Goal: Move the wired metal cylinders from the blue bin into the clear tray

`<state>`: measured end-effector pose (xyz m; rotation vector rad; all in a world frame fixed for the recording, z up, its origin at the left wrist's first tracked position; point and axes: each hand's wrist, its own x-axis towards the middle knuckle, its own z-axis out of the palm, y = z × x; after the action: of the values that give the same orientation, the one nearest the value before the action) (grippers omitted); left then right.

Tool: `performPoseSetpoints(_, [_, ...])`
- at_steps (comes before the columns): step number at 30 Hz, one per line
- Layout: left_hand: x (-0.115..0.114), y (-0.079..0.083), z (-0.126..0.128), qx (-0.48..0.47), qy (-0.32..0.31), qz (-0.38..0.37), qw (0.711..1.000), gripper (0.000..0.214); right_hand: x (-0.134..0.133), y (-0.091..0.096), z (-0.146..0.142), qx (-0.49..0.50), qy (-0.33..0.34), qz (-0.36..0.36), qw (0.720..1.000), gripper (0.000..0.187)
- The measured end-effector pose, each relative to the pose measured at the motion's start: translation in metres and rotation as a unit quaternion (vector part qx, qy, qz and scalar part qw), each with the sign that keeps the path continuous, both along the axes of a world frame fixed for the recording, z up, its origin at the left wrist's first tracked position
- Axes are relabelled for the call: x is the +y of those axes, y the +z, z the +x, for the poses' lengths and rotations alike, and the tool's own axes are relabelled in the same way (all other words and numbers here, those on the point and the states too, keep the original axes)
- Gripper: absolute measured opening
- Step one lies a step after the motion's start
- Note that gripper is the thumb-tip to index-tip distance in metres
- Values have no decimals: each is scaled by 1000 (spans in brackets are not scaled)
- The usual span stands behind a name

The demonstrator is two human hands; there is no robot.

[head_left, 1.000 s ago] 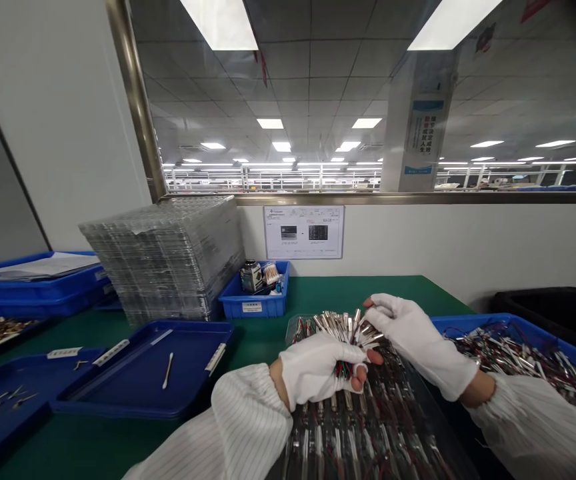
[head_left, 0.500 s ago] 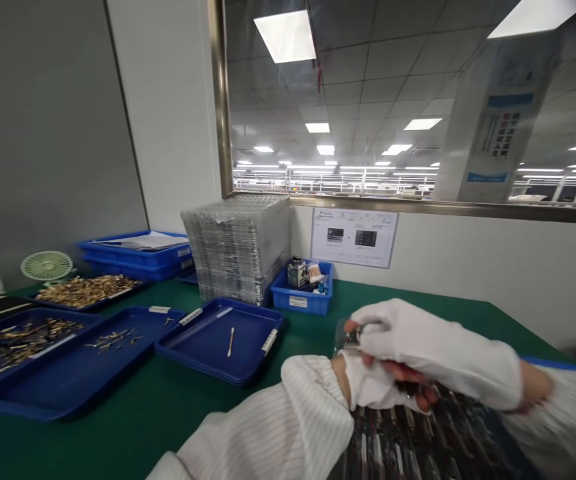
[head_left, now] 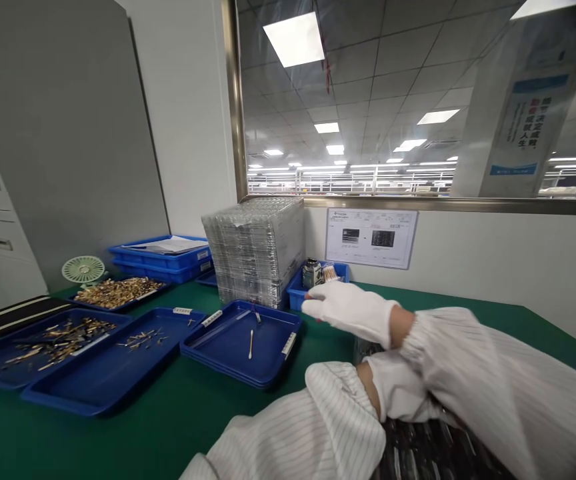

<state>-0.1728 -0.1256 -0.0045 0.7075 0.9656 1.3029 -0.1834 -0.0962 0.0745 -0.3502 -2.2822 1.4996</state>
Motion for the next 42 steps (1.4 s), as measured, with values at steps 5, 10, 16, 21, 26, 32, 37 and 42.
performPoseSetpoints(5, [17,1,13,9,-155,7,988,12,41,0,79,-39,-81,226,970,29])
performPoseSetpoints(10, [20,1,17,40,-190,44,980,22,70,-39,140,-47,-224,166,959,48])
performPoseSetpoints(16, [15,11,19,69,-164,21,984,26,66,-66,155,68,6,-242,968,31])
performPoseSetpoints(21, [15,15,21,80,-163,16,983,24,69,-66,156,123,9,-306,944,30])
performPoseSetpoints(26, [15,12,23,104,-149,26,983,26,67,-60,162,112,-6,-292,950,33])
performPoseSetpoints(32, [11,17,26,125,-160,20,979,21,59,-51,166,95,-74,-169,978,42])
performPoseSetpoints(37, [10,22,29,203,-170,10,964,17,53,-54,160,51,-75,-57,994,47])
performPoseSetpoints(42, [9,23,32,233,-161,45,958,17,48,-59,154,4,-109,-57,992,47])
